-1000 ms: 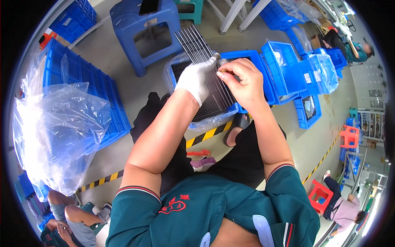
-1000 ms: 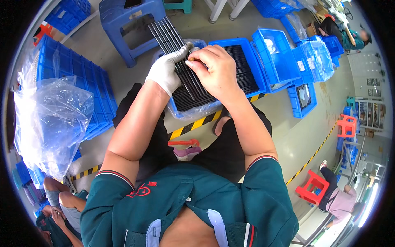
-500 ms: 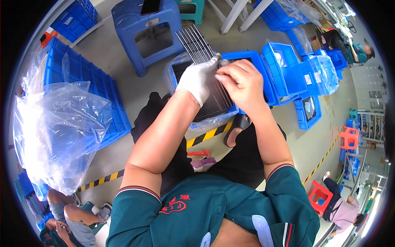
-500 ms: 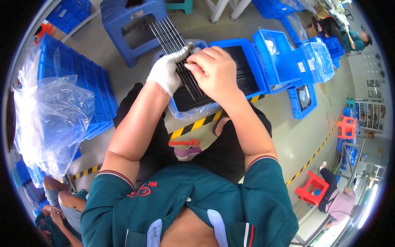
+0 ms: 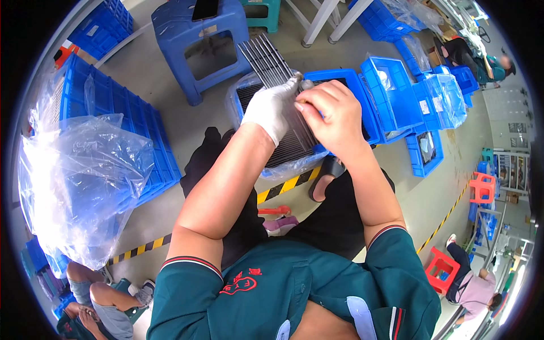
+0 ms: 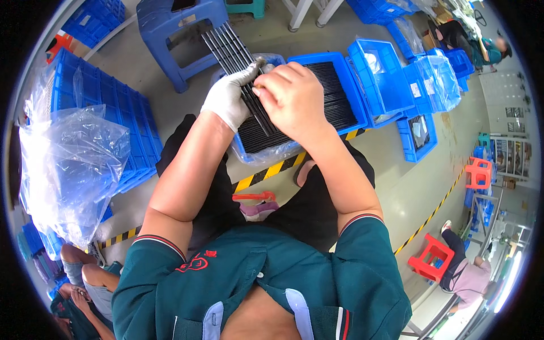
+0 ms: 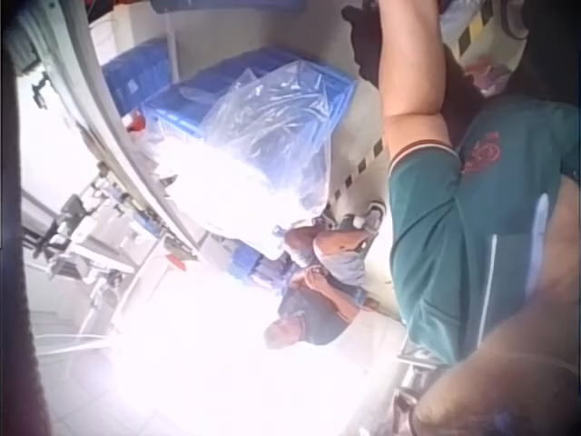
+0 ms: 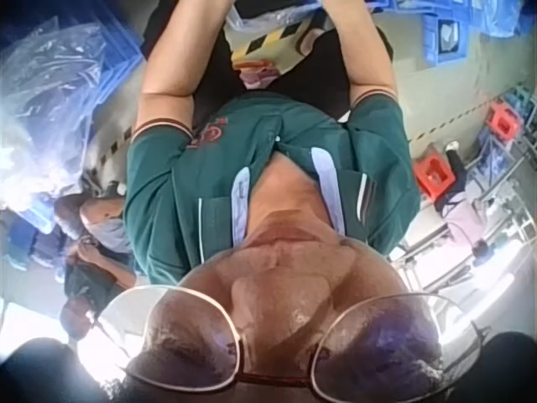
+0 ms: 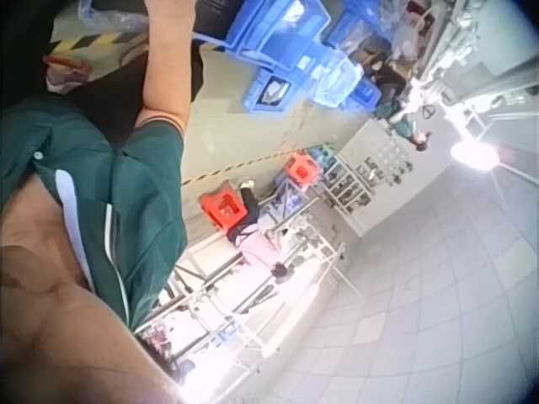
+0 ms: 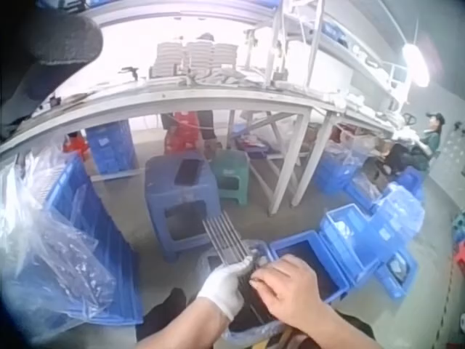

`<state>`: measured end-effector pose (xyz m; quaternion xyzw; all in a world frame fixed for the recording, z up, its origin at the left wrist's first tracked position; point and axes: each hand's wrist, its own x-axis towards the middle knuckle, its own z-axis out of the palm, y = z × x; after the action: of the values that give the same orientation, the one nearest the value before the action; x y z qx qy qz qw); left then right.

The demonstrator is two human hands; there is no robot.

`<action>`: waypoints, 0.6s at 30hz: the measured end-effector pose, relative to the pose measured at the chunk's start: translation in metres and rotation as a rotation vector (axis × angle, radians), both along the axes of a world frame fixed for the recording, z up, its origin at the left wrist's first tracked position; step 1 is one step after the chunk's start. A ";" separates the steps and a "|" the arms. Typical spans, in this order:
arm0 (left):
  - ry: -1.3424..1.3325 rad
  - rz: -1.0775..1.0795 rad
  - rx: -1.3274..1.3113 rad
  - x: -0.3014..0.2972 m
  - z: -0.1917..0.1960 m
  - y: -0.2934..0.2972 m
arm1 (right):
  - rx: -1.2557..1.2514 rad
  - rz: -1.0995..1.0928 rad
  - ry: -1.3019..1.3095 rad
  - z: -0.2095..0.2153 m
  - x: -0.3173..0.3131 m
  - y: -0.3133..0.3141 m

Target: Inspecting and organizing thin black metal rods taken from industrial storage bins.

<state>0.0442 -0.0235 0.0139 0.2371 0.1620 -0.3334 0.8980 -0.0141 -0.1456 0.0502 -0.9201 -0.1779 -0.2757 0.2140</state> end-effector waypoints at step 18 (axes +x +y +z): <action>-0.033 -0.026 0.007 -0.001 0.001 0.002 | 0.225 -0.033 0.103 0.002 -0.003 0.005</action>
<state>0.0428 -0.0219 0.0147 0.2480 0.1453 -0.3404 0.8953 -0.0174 -0.1410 0.0518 -0.9059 -0.1197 -0.2497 0.3204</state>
